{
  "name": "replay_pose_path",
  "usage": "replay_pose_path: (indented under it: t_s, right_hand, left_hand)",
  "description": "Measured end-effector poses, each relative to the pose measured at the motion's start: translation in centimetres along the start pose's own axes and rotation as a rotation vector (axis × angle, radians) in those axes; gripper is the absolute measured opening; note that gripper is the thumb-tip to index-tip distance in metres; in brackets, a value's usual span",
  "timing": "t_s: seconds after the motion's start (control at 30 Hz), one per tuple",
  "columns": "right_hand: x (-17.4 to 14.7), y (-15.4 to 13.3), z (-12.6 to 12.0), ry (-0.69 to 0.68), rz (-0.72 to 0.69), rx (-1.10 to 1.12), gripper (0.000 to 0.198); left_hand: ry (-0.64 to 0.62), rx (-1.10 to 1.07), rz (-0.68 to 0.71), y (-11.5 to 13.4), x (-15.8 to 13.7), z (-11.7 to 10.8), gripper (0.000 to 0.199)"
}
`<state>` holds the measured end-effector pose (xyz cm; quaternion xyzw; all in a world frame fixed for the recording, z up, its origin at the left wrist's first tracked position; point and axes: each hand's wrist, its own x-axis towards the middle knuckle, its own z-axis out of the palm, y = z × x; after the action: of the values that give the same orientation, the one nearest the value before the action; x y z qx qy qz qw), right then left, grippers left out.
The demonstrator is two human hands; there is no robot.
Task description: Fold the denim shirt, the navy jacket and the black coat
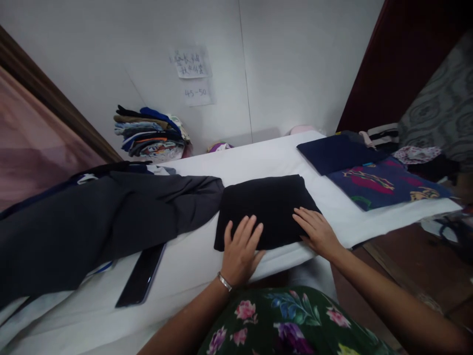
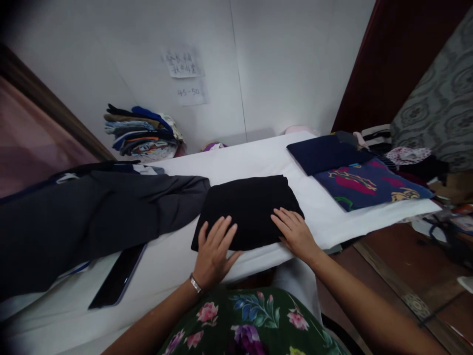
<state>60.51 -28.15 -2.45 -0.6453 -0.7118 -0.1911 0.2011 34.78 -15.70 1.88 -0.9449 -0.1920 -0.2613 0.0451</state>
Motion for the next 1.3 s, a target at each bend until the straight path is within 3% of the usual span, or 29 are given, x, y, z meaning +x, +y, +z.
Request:
replay_pose_path:
  t_s: [0.13, 0.33, 0.57, 0.83, 0.97, 1.07, 1.2, 1.3]
  right_hand:
    - [0.4, -0.7, -0.5, 0.004, 0.04, -0.032, 0.058]
    - [0.3, -2.9, -1.9, 0.11, 0.077, -0.107, 0.046]
    - [0.9, -3.1, -0.9, 0.035, 0.12, -0.076, 0.055]
    - [0.2, -1.1, 1.4, 0.114, 0.123, 0.011, 0.073]
    - [-0.4, -1.5, 1.4, 0.088, 0.133, 0.01, 0.077]
    - [-0.1, -2.1, -0.3, -0.007, 0.181, -0.012, 0.079]
    - [1.7, -3.8, -4.4, -0.11, 0.186, 0.04, 0.072]
    - [4.5, -5.1, -6.4, -0.054, 0.15, 0.104, 0.062]
  left_hand:
    - [-0.065, 0.008, 0.099, 1.4, 1.2, 1.5, 0.063]
    - [-0.058, 0.037, -0.005, 1.8, 2.4, 3.5, 0.066]
    - [-0.025, 0.008, -0.065, 1.9, 2.4, 3.2, 0.065]
    - [-0.062, -0.021, -0.03, 1.8, 2.7, 2.6, 0.056]
    - [-0.08, -0.13, 0.046, -0.6, 3.7, 0.0, 0.039]
    - [0.008, -0.112, -0.033, -4.0, 4.2, -1.5, 0.037]
    - [-0.059, -0.041, -0.204, -7.5, 4.2, -0.5, 0.05]
    - [-0.173, -0.079, -0.294, -8.2, 3.7, 1.4, 0.054]
